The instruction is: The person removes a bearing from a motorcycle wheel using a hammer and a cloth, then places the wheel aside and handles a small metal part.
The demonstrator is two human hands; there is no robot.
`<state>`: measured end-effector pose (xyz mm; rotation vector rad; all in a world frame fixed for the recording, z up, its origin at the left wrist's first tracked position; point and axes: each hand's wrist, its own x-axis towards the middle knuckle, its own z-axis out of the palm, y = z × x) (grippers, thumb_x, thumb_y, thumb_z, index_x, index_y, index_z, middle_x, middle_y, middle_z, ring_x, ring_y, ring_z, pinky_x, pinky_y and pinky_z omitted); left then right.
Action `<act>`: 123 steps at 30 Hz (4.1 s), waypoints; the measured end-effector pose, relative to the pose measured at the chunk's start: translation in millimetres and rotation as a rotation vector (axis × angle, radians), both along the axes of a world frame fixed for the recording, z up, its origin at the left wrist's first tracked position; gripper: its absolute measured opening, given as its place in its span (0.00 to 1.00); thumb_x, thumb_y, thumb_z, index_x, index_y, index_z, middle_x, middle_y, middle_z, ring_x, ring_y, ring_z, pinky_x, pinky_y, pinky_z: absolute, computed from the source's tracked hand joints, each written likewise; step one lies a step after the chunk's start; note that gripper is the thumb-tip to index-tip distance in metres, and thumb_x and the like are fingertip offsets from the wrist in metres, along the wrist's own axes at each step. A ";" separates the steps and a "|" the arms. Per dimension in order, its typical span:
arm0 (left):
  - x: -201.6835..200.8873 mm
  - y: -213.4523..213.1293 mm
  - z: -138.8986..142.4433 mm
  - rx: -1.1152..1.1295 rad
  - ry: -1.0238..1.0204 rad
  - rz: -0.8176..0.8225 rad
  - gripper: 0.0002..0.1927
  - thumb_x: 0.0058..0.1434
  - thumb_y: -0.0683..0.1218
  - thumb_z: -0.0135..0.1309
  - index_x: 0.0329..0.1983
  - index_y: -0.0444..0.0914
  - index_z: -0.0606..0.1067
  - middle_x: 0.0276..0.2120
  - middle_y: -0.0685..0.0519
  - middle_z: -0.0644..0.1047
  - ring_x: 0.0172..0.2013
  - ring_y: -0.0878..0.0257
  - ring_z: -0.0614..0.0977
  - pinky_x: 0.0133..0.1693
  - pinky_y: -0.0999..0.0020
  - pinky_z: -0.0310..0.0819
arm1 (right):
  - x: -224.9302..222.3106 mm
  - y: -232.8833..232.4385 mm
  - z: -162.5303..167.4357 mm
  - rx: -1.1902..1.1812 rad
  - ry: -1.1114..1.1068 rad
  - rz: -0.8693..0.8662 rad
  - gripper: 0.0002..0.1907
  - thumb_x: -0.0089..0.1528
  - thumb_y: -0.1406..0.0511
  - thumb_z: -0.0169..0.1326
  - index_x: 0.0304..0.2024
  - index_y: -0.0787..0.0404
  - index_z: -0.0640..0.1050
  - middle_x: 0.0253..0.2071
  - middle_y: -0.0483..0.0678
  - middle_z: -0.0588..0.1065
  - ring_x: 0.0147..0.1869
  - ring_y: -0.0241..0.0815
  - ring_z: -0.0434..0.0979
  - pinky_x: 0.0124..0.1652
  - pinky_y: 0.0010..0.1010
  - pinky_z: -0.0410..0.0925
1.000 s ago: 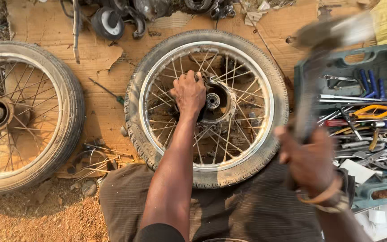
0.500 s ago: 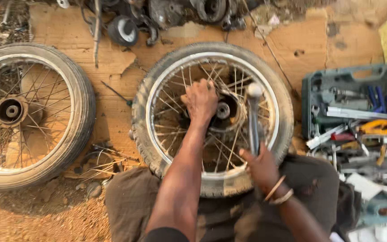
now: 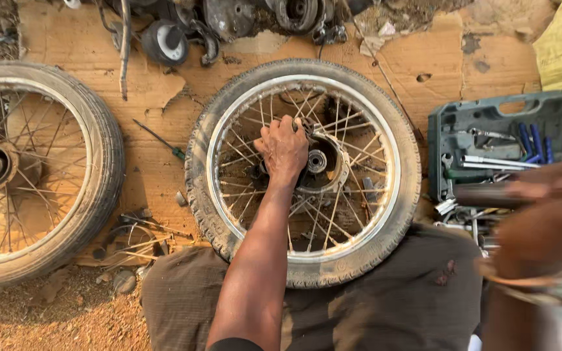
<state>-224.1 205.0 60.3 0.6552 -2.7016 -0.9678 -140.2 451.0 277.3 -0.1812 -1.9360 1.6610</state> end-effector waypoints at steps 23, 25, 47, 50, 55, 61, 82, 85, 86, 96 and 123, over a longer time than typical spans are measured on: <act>-2.4 -6.8 -17.6 -0.111 0.117 0.017 0.14 0.68 0.54 0.48 0.38 0.39 0.75 0.38 0.43 0.77 0.44 0.43 0.75 0.45 0.37 0.64 | 57.1 -65.5 -67.2 -0.088 -0.847 0.404 0.10 0.63 0.63 0.57 0.38 0.58 0.69 0.21 0.38 0.66 0.19 0.32 0.66 0.18 0.25 0.64; -4.3 -6.1 -16.4 -0.119 0.105 0.009 0.13 0.68 0.54 0.48 0.39 0.40 0.75 0.40 0.43 0.77 0.46 0.42 0.76 0.47 0.38 0.66 | 71.1 -51.9 -108.7 -0.219 -0.998 0.565 0.11 0.63 0.63 0.58 0.37 0.59 0.69 0.19 0.38 0.64 0.18 0.31 0.63 0.16 0.24 0.61; 0.1 -11.6 -18.1 -0.187 0.073 -0.137 0.14 0.70 0.51 0.44 0.46 0.37 0.74 0.45 0.38 0.71 0.48 0.38 0.70 0.46 0.34 0.64 | 86.4 18.5 -133.7 -0.182 -0.975 0.540 0.14 0.63 0.64 0.60 0.39 0.65 0.69 0.19 0.42 0.66 0.16 0.33 0.62 0.16 0.26 0.60; 3.7 -17.6 -18.4 -0.329 0.073 -0.252 0.14 0.71 0.49 0.42 0.50 0.38 0.74 0.46 0.43 0.73 0.48 0.38 0.71 0.46 0.37 0.66 | 90.2 63.3 -87.1 0.043 -0.756 0.257 0.09 0.60 0.64 0.59 0.37 0.58 0.73 0.17 0.43 0.66 0.15 0.35 0.63 0.16 0.27 0.58; 3.5 -14.1 -15.5 -0.080 0.048 -0.050 0.18 0.72 0.55 0.43 0.45 0.38 0.75 0.44 0.38 0.72 0.47 0.40 0.71 0.46 0.37 0.65 | 51.0 50.7 0.7 -0.039 -0.010 0.090 0.10 0.61 0.64 0.60 0.37 0.59 0.71 0.18 0.43 0.66 0.17 0.34 0.63 0.16 0.28 0.59; -0.2 -13.6 -25.7 -0.117 0.051 -0.046 0.17 0.71 0.54 0.44 0.47 0.36 0.75 0.43 0.36 0.72 0.45 0.41 0.72 0.44 0.37 0.65 | 65.5 -39.4 -87.9 -0.129 -0.871 0.328 0.11 0.62 0.64 0.60 0.36 0.60 0.69 0.20 0.42 0.65 0.18 0.33 0.64 0.17 0.28 0.61; -1.2 -16.3 -62.9 -0.340 0.321 0.006 0.17 0.72 0.50 0.48 0.48 0.29 0.74 0.39 0.34 0.70 0.46 0.36 0.68 0.52 0.34 0.56 | 81.6 -51.7 -103.9 -0.238 -1.067 0.467 0.12 0.61 0.65 0.60 0.37 0.61 0.69 0.21 0.43 0.66 0.17 0.34 0.64 0.18 0.30 0.63; 3.9 -22.1 -62.9 -0.404 0.258 -0.178 0.13 0.75 0.45 0.43 0.49 0.30 0.72 0.47 0.39 0.72 0.45 0.42 0.69 0.51 0.42 0.64 | 93.8 -17.9 -136.4 -0.405 -1.028 0.564 0.12 0.61 0.64 0.59 0.36 0.62 0.69 0.21 0.43 0.66 0.18 0.33 0.64 0.18 0.29 0.64; 5.6 -22.0 -60.9 -0.436 0.277 -0.172 0.13 0.76 0.45 0.42 0.51 0.30 0.72 0.46 0.39 0.72 0.45 0.43 0.69 0.50 0.42 0.63 | 93.2 -2.5 -140.0 -0.348 -1.008 0.496 0.11 0.60 0.66 0.60 0.37 0.61 0.69 0.20 0.43 0.66 0.17 0.33 0.63 0.16 0.29 0.62; 6.5 -11.0 -45.6 -0.075 0.159 0.058 0.12 0.71 0.51 0.46 0.43 0.38 0.73 0.41 0.37 0.71 0.43 0.40 0.71 0.43 0.37 0.62 | 61.2 32.3 -22.2 -0.131 0.022 -0.046 0.15 0.60 0.66 0.62 0.42 0.61 0.68 0.21 0.42 0.66 0.18 0.33 0.65 0.16 0.28 0.62; 9.4 -16.0 -31.5 -0.059 0.069 0.044 0.12 0.70 0.52 0.47 0.41 0.39 0.73 0.43 0.37 0.72 0.47 0.38 0.72 0.48 0.34 0.61 | 107.3 -31.4 -105.6 0.064 -1.016 0.508 0.12 0.60 0.61 0.61 0.37 0.59 0.72 0.20 0.47 0.70 0.15 0.36 0.67 0.14 0.31 0.65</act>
